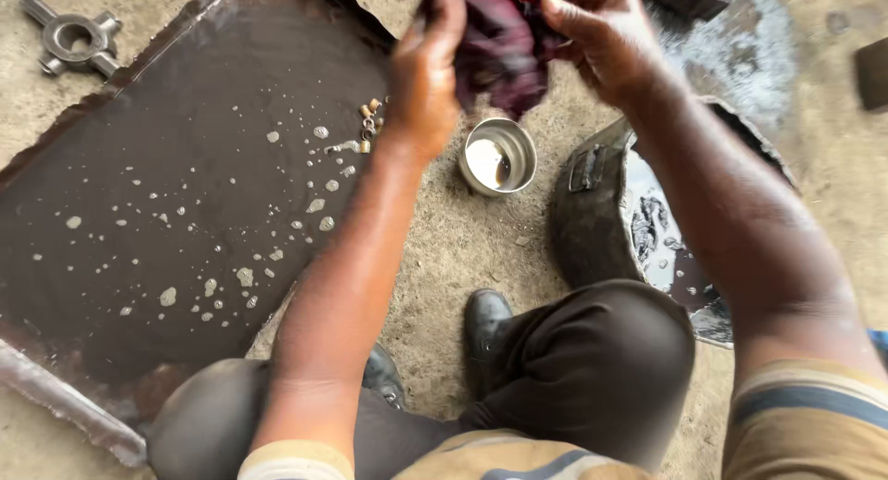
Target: The person washes small metal parts in a bucket of dark liquid, then scrubs a metal bowl with a cloth on a tray. The person rinses the parts and dries the bowl with a cloth.
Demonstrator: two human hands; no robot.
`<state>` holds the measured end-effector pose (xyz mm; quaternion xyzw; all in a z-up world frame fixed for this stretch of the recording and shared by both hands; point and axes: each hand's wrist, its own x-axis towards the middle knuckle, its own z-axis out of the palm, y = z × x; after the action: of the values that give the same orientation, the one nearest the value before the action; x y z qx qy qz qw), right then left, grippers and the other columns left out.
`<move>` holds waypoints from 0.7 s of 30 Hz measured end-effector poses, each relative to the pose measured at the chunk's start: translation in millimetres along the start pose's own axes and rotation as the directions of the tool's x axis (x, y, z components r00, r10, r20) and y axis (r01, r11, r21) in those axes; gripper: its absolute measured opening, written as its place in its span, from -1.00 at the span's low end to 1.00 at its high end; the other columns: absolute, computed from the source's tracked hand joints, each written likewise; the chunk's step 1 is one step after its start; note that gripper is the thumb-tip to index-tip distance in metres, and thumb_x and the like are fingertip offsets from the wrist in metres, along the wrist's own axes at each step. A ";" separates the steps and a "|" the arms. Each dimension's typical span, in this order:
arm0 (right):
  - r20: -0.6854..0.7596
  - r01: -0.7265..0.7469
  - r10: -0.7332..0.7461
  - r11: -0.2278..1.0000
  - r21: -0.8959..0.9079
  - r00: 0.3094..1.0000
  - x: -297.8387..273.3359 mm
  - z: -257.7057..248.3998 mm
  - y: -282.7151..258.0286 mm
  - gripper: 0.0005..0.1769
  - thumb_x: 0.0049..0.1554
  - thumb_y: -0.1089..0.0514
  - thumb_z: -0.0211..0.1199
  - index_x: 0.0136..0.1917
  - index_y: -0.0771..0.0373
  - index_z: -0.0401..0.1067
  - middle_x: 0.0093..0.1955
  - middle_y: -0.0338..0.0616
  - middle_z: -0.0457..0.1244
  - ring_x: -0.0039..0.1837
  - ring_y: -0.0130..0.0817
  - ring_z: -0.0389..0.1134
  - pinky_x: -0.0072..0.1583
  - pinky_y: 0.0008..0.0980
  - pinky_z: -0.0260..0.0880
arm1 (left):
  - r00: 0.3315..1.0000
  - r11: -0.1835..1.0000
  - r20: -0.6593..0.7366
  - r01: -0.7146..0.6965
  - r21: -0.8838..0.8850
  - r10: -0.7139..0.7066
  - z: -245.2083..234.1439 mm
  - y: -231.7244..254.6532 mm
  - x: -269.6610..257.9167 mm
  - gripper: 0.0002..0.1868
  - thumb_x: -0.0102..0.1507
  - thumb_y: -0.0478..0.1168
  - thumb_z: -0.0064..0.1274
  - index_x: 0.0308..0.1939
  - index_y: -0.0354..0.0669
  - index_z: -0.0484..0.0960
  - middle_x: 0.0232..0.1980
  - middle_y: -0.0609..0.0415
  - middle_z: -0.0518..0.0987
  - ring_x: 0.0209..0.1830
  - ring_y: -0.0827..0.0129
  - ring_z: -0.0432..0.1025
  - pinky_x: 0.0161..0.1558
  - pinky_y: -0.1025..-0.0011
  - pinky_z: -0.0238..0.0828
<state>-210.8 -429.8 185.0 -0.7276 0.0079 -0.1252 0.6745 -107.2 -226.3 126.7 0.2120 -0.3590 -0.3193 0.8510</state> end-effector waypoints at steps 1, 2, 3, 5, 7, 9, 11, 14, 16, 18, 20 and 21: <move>0.000 -0.045 0.046 0.978 0.202 0.999 -7.2 0.2 8.8 -0.48 0.40 -0.03 0.36 0.42 0.36 0.35 0.30 -0.02 0.33 0.27 -0.24 0.42 0.26 -0.20 0.52 | 1.000 1.000 -0.002 0.015 0.002 -0.015 8.0 -16.3 8.7 -0.47 0.51 0.12 -0.15 0.26 -0.29 0.45 0.12 -0.08 0.62 0.14 0.17 0.58 0.28 0.17 0.57; 0.019 -0.093 0.093 0.909 0.405 0.995 -14.5 0.2 16.8 -0.40 0.25 -0.11 0.35 0.37 0.32 0.37 0.25 -0.01 0.36 0.23 -0.21 0.45 0.19 -0.16 0.55 | 0.999 0.999 -0.005 0.033 -0.003 -0.033 16.1 -35.3 18.1 -0.49 0.52 0.09 -0.14 0.27 -0.31 0.44 0.15 -0.10 0.62 0.18 0.17 0.57 0.33 0.18 0.53; 0.047 -0.137 0.135 0.797 0.589 0.990 -19.3 2.5 26.3 -0.31 0.10 -0.19 0.34 0.33 0.27 0.38 0.20 -0.01 0.39 0.18 -0.17 0.48 0.12 -0.13 0.58 | 0.998 0.994 -0.045 0.038 0.102 -0.034 25.1 -56.7 29.8 -0.54 0.50 0.00 -0.10 0.28 -0.32 0.44 0.16 -0.11 0.62 0.18 0.17 0.55 0.31 0.19 0.52; 0.037 -0.144 0.174 0.656 0.741 0.984 -24.6 -0.6 40.1 -0.20 -0.06 -0.30 0.34 0.28 0.24 0.38 0.13 0.02 0.42 0.15 -0.15 0.52 0.10 -0.08 0.61 | 0.994 0.948 -0.107 0.049 0.314 -0.016 35.5 -91.3 52.9 -0.62 0.47 -0.18 -0.02 0.29 -0.35 0.45 0.17 -0.14 0.61 0.18 0.18 0.52 0.29 0.21 0.51; -0.063 -0.089 0.199 0.670 0.737 0.978 -28.1 -12.1 55.7 -0.17 -0.07 -0.35 0.36 0.28 0.25 0.37 0.12 0.05 0.42 0.18 -0.16 0.51 0.20 -0.05 0.61 | 0.999 0.867 0.008 0.038 0.497 -0.048 29.8 -110.3 64.2 -0.39 0.37 -0.36 0.05 0.45 -0.38 0.18 0.39 -0.21 0.36 0.43 0.12 0.30 0.48 0.21 0.22; -0.175 -0.044 0.203 0.764 0.644 0.963 -34.2 -31.2 73.8 -0.50 0.14 0.03 0.35 0.28 0.27 0.38 0.15 -0.02 0.39 0.18 -0.23 0.48 0.28 -0.12 0.57 | 0.999 0.696 0.054 -0.039 0.717 0.001 13.8 -120.3 58.9 -0.34 0.32 -0.45 0.09 0.46 -0.36 0.19 0.44 -0.22 0.35 0.49 0.09 0.29 0.52 0.23 0.20; -0.263 -0.023 0.211 0.818 0.575 0.941 -40.0 -59.5 85.5 -0.71 0.24 0.25 0.33 0.21 0.27 0.39 0.12 -0.04 0.39 0.13 -0.26 0.47 0.27 -0.15 0.57 | 0.980 0.384 0.102 -0.162 0.909 0.172 -7.3 -127.8 45.6 -0.54 0.33 -0.42 0.11 0.32 -0.31 0.48 0.31 -0.20 0.58 0.36 0.09 0.49 0.40 0.23 0.43; -0.327 0.007 0.211 0.831 0.556 0.921 -54.5 -98.7 85.7 -0.84 0.23 0.33 0.25 0.08 0.27 0.38 0.04 -0.03 0.39 0.04 -0.26 0.48 0.19 -0.16 0.62 | 0.961 0.130 -0.124 0.094 0.987 0.248 -32.8 -159.7 -2.4 -0.60 0.37 -0.35 0.09 0.26 -0.37 0.40 0.19 -0.14 0.58 0.18 0.18 0.56 0.22 0.29 0.61; -0.328 0.074 0.148 0.812 0.578 0.933 -61.9 -111.9 79.1 -0.85 0.23 0.40 0.19 0.07 0.28 0.38 0.04 -0.05 0.37 0.05 -0.29 0.48 0.24 -0.19 0.64 | 0.695 -0.027 -0.595 0.641 0.767 -0.403 -44.0 -201.5 -50.2 -0.61 0.52 -0.24 -0.28 0.42 -0.10 0.40 0.12 -0.11 0.66 0.08 0.20 0.64 0.11 0.19 0.64; -0.327 0.155 0.071 0.772 0.616 0.942 -64.8 -118.3 68.6 -0.90 0.35 0.41 0.17 0.12 0.32 0.36 0.08 -0.03 0.36 0.06 -0.31 0.45 0.22 -0.27 0.58 | 0.844 -0.487 -0.258 -0.004 0.874 -0.470 -63.0 -241.2 -83.6 -0.40 0.23 -0.16 0.06 0.34 -0.26 0.41 0.26 -0.39 0.45 0.38 -0.23 0.24 0.38 -0.45 -0.27; -0.341 0.206 0.022 0.759 0.618 0.940 -66.7 -123.9 56.9 -0.90 0.37 0.42 0.14 0.14 0.34 0.35 0.10 -0.01 0.35 0.06 -0.31 0.45 0.22 -0.30 0.57 | 0.751 -0.611 -0.326 -0.128 0.781 -0.574 -85.3 -270.5 -101.4 -0.49 0.20 -0.24 0.07 0.25 -0.16 0.51 0.28 -0.24 0.47 0.43 -0.13 0.22 0.48 -0.39 -0.46; -0.355 0.216 0.015 0.768 0.603 0.935 -69.2 -126.4 51.7 -0.87 0.32 0.42 0.12 0.13 0.33 0.36 0.11 0.00 0.35 0.05 -0.30 0.45 0.21 -0.29 0.57 | 0.689 -0.645 -0.365 -0.196 0.738 -0.627 -95.0 -278.6 -108.2 -0.54 0.23 -0.30 0.06 0.24 -0.12 0.54 0.30 -0.17 0.49 0.44 -0.07 0.26 0.56 -0.35 -0.49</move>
<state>-294.0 -545.8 129.7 -0.4246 0.0417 -0.2801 0.8599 -203.5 -335.3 -151.2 0.8328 -0.5352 -0.1210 -0.0734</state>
